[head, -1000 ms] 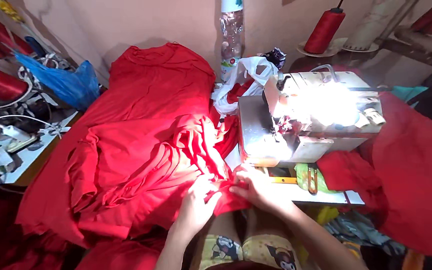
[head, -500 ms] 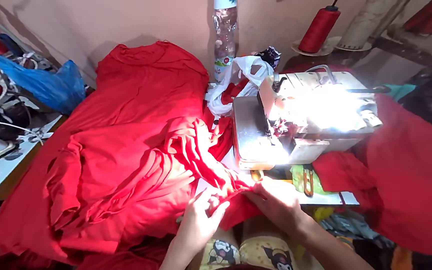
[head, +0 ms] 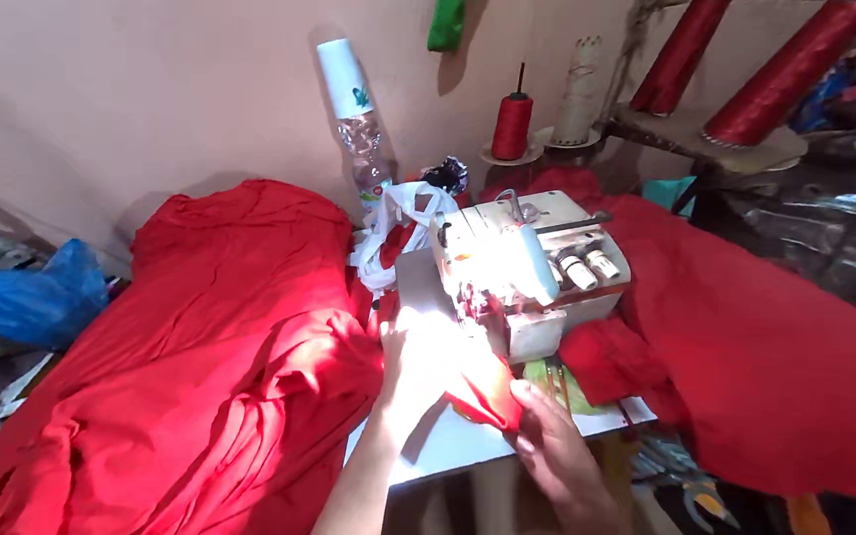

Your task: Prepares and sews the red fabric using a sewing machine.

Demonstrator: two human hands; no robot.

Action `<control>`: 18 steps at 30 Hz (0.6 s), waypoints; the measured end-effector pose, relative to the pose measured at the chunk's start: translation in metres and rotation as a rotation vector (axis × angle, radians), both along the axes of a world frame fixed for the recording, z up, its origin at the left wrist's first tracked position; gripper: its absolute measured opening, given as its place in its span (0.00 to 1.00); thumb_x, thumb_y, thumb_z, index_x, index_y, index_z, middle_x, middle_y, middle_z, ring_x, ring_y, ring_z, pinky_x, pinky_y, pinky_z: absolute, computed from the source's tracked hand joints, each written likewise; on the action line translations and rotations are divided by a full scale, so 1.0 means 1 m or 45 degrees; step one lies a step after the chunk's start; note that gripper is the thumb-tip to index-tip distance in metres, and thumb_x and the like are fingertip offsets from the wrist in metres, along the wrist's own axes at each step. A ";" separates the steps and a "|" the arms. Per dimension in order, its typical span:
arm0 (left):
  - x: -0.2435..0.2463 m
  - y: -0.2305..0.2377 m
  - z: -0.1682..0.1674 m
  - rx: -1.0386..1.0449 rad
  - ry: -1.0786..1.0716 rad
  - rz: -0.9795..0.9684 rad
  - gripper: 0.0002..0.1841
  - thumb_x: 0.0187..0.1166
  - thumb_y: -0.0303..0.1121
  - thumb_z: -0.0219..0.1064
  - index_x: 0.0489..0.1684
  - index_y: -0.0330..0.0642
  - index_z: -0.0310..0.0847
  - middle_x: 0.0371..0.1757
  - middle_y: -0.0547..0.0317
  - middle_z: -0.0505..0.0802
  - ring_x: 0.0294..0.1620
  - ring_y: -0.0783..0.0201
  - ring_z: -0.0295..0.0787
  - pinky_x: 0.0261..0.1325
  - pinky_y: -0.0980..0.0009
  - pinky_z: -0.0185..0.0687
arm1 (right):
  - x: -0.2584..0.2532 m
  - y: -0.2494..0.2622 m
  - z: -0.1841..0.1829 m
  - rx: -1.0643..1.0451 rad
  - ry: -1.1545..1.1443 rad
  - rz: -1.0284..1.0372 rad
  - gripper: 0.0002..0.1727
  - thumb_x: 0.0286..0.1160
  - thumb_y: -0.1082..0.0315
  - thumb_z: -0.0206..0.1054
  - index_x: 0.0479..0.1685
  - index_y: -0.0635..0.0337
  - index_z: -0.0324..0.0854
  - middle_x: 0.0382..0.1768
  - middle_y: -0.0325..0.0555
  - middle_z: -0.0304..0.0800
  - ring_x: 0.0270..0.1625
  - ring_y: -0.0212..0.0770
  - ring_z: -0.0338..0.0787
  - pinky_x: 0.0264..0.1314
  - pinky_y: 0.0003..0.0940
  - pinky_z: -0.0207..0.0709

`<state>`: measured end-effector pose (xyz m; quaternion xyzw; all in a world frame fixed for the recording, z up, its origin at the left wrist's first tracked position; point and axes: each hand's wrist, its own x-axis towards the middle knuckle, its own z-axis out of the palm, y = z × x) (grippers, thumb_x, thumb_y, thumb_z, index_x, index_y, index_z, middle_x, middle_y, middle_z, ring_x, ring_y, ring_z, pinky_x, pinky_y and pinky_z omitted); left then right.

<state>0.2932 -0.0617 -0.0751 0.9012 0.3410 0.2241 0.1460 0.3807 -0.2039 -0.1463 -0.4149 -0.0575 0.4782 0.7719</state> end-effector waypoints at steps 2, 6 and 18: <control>0.001 0.001 -0.002 0.028 -0.038 -0.017 0.12 0.69 0.36 0.71 0.37 0.36 0.93 0.39 0.42 0.92 0.50 0.41 0.88 0.58 0.36 0.73 | -0.002 -0.003 -0.004 0.036 -0.108 -0.048 0.16 0.85 0.74 0.49 0.33 0.57 0.82 0.27 0.36 0.91 0.21 0.22 0.83 0.20 0.15 0.73; 0.011 0.016 0.006 -0.104 0.142 0.048 0.13 0.75 0.37 0.69 0.42 0.34 0.92 0.44 0.40 0.92 0.55 0.40 0.86 0.64 0.37 0.70 | 0.001 0.020 -0.013 0.021 -0.695 -0.342 0.07 0.69 0.78 0.66 0.25 0.58 0.83 0.22 0.31 0.87 0.21 0.22 0.83 0.25 0.18 0.80; -0.015 0.055 0.034 -0.247 0.131 -0.538 0.12 0.71 0.41 0.74 0.44 0.45 0.93 0.54 0.57 0.91 0.65 0.60 0.80 0.70 0.60 0.73 | 0.013 0.054 -0.007 0.096 -0.959 -0.405 0.06 0.64 0.80 0.69 0.26 0.61 0.79 0.20 0.29 0.81 0.19 0.17 0.78 0.23 0.13 0.76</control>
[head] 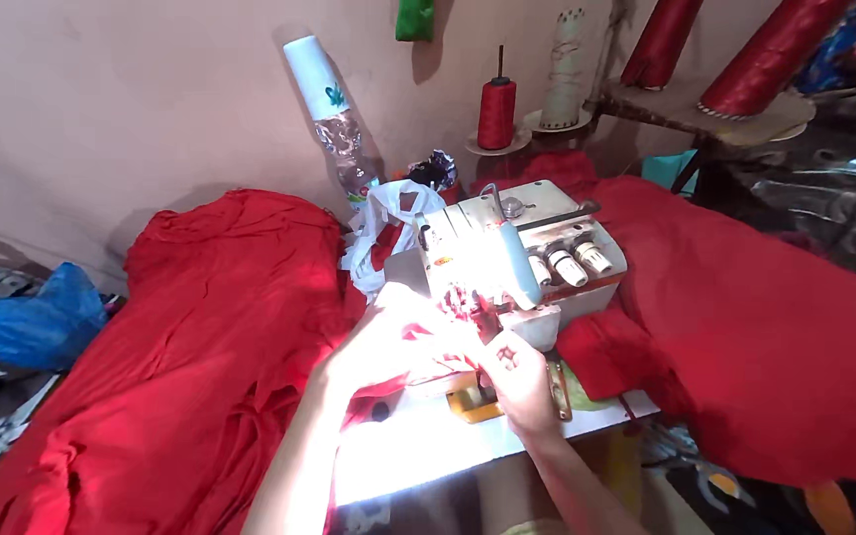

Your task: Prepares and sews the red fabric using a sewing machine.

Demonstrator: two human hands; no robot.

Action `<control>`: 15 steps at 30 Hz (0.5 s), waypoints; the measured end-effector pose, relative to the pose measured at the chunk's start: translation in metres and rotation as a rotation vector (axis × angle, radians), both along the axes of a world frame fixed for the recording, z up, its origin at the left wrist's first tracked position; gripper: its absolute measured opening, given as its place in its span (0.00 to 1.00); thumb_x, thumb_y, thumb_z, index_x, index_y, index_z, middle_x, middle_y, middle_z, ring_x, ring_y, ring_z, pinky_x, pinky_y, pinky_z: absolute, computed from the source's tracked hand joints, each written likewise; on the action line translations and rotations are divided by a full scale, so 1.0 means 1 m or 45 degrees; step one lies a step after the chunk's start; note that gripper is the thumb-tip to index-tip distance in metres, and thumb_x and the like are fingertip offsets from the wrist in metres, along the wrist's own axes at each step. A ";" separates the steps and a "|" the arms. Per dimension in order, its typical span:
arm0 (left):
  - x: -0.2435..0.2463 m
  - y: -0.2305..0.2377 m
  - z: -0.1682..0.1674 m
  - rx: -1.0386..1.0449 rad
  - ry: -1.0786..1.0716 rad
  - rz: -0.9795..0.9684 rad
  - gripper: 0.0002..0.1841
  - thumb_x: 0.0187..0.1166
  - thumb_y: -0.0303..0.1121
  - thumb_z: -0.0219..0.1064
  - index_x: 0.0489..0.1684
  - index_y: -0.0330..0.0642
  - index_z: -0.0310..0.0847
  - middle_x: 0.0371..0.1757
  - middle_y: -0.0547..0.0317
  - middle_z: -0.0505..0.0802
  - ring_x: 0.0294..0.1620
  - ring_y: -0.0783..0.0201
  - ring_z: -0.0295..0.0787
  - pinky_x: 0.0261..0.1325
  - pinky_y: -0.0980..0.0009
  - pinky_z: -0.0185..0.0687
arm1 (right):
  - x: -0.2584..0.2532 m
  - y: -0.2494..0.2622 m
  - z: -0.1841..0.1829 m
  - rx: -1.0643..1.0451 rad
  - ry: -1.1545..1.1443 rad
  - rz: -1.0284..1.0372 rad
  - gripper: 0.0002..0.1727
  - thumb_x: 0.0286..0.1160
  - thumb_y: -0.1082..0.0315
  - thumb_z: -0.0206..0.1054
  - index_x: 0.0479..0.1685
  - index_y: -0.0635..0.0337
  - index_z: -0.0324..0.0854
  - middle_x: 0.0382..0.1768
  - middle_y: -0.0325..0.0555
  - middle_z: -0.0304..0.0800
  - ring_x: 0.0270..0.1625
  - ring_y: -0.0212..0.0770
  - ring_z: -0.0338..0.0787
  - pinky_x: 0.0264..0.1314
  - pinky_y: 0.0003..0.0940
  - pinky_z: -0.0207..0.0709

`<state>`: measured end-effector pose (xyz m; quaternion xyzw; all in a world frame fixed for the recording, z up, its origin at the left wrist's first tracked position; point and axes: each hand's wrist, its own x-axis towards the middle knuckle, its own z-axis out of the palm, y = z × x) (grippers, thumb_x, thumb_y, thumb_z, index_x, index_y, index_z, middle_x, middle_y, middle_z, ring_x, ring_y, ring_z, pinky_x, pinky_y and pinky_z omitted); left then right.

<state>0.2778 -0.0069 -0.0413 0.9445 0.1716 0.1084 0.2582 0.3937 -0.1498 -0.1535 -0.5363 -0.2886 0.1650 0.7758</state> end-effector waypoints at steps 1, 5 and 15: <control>0.001 0.001 0.001 0.038 0.036 -0.025 0.13 0.75 0.42 0.72 0.44 0.42 0.93 0.55 0.53 0.91 0.67 0.55 0.80 0.72 0.55 0.71 | -0.003 0.001 -0.004 0.023 -0.137 -0.106 0.03 0.64 0.77 0.70 0.31 0.64 0.80 0.23 0.30 0.82 0.22 0.15 0.78 0.27 0.10 0.75; -0.001 -0.002 0.018 -0.032 -0.124 -0.098 0.12 0.80 0.36 0.65 0.43 0.39 0.93 0.52 0.56 0.92 0.59 0.67 0.85 0.66 0.64 0.77 | -0.008 0.012 -0.006 0.076 -0.828 -0.537 0.16 0.67 0.61 0.75 0.40 0.66 0.81 0.39 0.50 0.85 0.43 0.27 0.83 0.49 0.14 0.75; -0.002 -0.007 0.021 -0.340 -0.271 -0.070 0.09 0.85 0.31 0.58 0.43 0.37 0.82 0.32 0.68 0.87 0.35 0.81 0.82 0.43 0.81 0.79 | 0.011 0.005 0.031 0.023 -0.965 -0.223 0.14 0.60 0.62 0.71 0.35 0.66 0.89 0.40 0.53 0.92 0.44 0.34 0.88 0.49 0.24 0.81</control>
